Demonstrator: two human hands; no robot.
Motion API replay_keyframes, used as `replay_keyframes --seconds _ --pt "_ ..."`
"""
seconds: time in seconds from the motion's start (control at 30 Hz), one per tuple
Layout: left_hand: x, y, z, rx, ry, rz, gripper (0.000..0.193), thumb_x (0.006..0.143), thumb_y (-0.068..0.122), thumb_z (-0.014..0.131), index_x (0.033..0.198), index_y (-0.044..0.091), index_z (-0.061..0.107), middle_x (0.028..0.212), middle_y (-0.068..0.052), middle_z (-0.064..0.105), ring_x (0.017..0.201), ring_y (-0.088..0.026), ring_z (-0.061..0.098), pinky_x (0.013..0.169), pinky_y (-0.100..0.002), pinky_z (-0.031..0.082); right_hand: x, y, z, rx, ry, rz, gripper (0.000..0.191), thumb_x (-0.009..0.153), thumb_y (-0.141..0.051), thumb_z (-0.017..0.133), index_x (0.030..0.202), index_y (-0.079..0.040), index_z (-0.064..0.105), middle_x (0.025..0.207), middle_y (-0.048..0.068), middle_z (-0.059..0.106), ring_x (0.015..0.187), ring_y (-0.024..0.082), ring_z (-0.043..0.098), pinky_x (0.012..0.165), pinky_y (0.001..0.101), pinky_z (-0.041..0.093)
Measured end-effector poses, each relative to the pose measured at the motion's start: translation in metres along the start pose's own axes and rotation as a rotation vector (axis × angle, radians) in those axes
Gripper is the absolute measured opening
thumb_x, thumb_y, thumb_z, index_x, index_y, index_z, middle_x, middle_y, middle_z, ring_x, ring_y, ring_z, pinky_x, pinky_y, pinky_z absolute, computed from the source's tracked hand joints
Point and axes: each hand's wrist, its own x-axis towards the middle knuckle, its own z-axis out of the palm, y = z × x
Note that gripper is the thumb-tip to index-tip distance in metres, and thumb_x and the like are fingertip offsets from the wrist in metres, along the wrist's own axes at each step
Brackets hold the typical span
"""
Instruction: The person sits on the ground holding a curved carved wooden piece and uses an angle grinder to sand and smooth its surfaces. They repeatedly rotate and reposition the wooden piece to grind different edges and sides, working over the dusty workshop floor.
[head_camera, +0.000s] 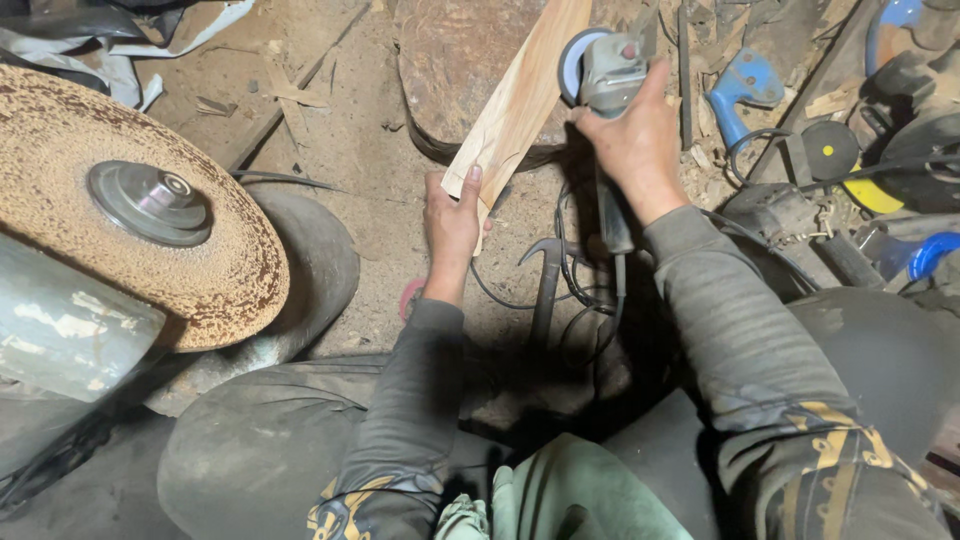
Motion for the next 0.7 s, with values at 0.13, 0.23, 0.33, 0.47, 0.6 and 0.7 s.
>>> replay_keyframes --seconds 0.13,0.23,0.33,0.47,0.6,0.7 --pt "0.004 0.000 0.001 -0.007 0.017 0.018 0.043 0.095 0.040 0.068 0.106 0.002 0.051 0.082 -0.014 0.069 0.045 -0.018 0.062 0.035 -0.032 0.050 0.004 0.000 -0.006 -0.014 0.033 0.001 0.084 0.085 -0.033 0.091 0.138 0.001 0.036 0.109 0.030 0.072 0.100 0.047 0.072 0.087 0.0492 0.057" --pt "0.004 -0.001 0.000 -0.012 0.009 0.032 0.042 0.095 0.039 0.069 0.105 0.002 0.052 0.080 -0.014 0.069 0.046 -0.017 0.061 0.035 -0.032 0.049 -0.019 -0.007 -0.014 0.071 -0.039 -0.023 0.085 0.085 -0.032 0.089 0.140 0.002 0.033 0.114 0.030 0.069 0.101 0.044 0.073 0.088 0.0455 0.060" --pt "0.006 0.000 -0.004 -0.015 0.001 0.038 0.041 0.096 0.037 0.069 0.104 0.001 0.052 0.078 -0.014 0.069 0.045 -0.017 0.061 0.035 -0.032 0.048 -0.048 -0.021 -0.016 -0.017 -0.131 0.052 0.089 0.081 -0.035 0.087 0.142 0.000 0.032 0.108 0.031 0.070 0.097 0.047 0.071 0.084 0.0485 0.057" --pt "0.003 0.002 -0.008 -0.010 -0.026 0.032 0.041 0.096 0.038 0.068 0.105 0.002 0.051 0.077 -0.014 0.069 0.043 -0.017 0.060 0.035 -0.032 0.048 -0.060 -0.037 -0.019 -0.045 -0.237 0.107 0.093 0.077 -0.034 0.085 0.144 -0.001 0.029 0.105 0.032 0.070 0.095 0.046 0.072 0.084 0.0466 0.058" --pt "0.003 0.002 -0.012 0.000 -0.041 0.011 0.042 0.096 0.040 0.068 0.106 0.002 0.051 0.076 -0.014 0.069 0.043 -0.017 0.060 0.035 -0.032 0.047 -0.057 -0.040 -0.016 -0.067 -0.239 0.142 0.090 0.080 -0.036 0.086 0.142 -0.001 0.031 0.105 0.032 0.070 0.097 0.047 0.072 0.085 0.0480 0.057" --pt "0.006 0.000 -0.015 0.012 -0.058 0.008 0.043 0.096 0.041 0.068 0.105 0.002 0.050 0.075 -0.014 0.069 0.043 -0.017 0.061 0.036 -0.032 0.048 -0.043 -0.030 -0.009 -0.056 -0.192 0.110 0.086 0.082 -0.035 0.087 0.140 -0.002 0.033 0.108 0.031 0.071 0.099 0.046 0.071 0.086 0.0489 0.057"
